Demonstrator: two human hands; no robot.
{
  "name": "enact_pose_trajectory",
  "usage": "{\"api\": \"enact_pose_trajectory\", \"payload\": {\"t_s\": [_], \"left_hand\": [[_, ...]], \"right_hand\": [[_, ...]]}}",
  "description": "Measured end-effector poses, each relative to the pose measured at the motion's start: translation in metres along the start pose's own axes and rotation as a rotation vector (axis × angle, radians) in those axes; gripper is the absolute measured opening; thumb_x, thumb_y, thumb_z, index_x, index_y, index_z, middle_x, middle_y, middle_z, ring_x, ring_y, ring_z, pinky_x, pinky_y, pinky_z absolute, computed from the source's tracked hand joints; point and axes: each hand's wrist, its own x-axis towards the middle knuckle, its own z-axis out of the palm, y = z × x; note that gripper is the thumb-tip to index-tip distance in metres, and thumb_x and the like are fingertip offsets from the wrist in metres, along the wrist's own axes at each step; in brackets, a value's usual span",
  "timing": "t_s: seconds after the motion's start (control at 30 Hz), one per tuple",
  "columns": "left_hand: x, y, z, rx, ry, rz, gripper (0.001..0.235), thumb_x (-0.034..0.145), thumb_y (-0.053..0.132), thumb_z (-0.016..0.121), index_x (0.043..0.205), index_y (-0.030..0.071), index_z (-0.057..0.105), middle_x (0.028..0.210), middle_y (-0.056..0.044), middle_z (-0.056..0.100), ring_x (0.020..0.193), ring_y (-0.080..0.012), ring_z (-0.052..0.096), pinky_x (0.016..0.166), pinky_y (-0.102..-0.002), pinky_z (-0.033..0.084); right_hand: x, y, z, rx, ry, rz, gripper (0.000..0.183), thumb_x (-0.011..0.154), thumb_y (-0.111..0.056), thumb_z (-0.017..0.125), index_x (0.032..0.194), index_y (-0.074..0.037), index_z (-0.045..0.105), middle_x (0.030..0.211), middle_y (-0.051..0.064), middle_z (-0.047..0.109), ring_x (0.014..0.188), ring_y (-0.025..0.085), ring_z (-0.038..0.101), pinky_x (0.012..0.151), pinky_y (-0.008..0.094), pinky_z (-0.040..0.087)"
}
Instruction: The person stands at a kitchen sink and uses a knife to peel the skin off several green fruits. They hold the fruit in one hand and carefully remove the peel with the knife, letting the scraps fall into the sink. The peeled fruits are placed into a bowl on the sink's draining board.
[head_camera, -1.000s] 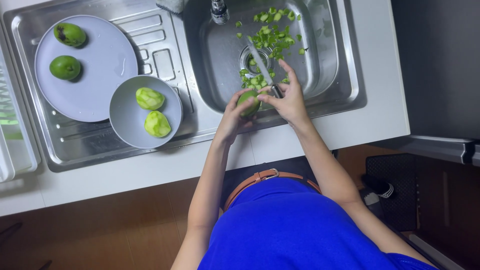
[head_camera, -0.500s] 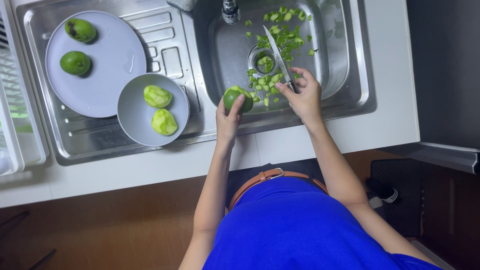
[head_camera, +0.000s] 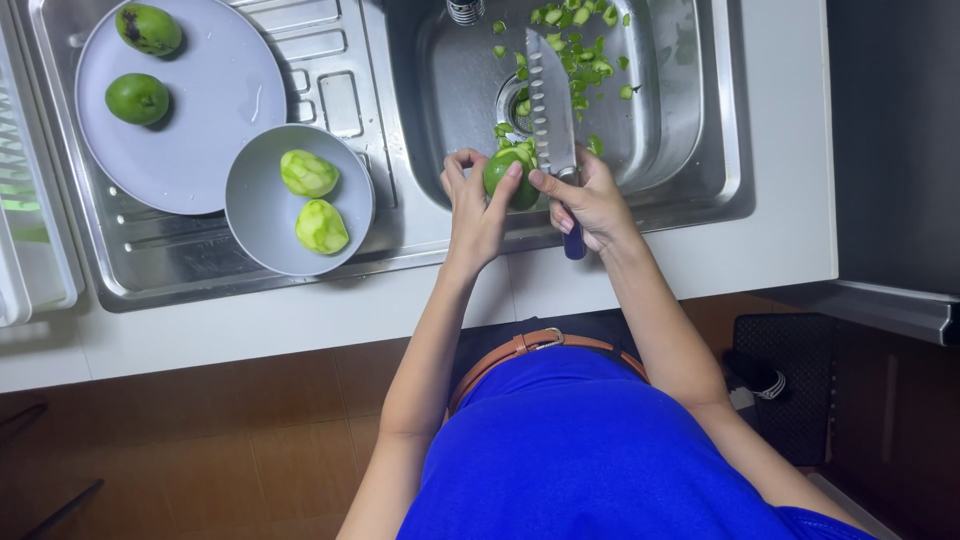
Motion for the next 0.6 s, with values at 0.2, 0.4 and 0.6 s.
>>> {"api": "enact_pose_trajectory", "payload": {"t_s": [0.2, 0.4, 0.6], "left_hand": [[0.001, 0.004, 0.011, -0.069, -0.016, 0.062, 0.050, 0.110, 0.044, 0.045, 0.124, -0.004, 0.047, 0.122, -0.019, 0.049, 0.119, -0.0315, 0.050, 0.110, -0.043, 0.038], [0.014, 0.036, 0.010, -0.041, -0.010, 0.184, 0.041, 0.112, 0.036, 0.045, 0.123, -0.001, 0.057, 0.125, -0.019, 0.052, 0.118, -0.0321, 0.050, 0.106, -0.041, 0.039], [0.030, -0.062, -0.010, -1.617, -0.028, -0.153, 0.040, 0.123, 0.034, 0.046, 0.114, -0.004, 0.054, 0.126, -0.021, 0.058, 0.121, -0.0325, 0.060, 0.104, -0.042, 0.050]], "right_hand": [[0.002, 0.012, -0.021, 0.059, 0.013, 0.054, 0.046, 0.088, -0.012, 0.085, 0.119, -0.002, 0.053, 0.080, 0.002, 0.059, 0.043, 0.005, 0.048, 0.037, 0.023, 0.036], [-0.004, 0.008, -0.012, 0.200, -0.066, 0.069, 0.056, 0.086, -0.017, 0.083, 0.134, -0.008, 0.056, 0.079, -0.003, 0.059, 0.042, 0.004, 0.048, 0.037, 0.022, 0.036], [-0.002, 0.000, -0.042, 0.256, 0.065, 0.023, 0.064, 0.085, -0.024, 0.085, 0.140, -0.006, 0.057, 0.081, 0.000, 0.062, 0.041, 0.006, 0.047, 0.038, 0.023, 0.036]]}}
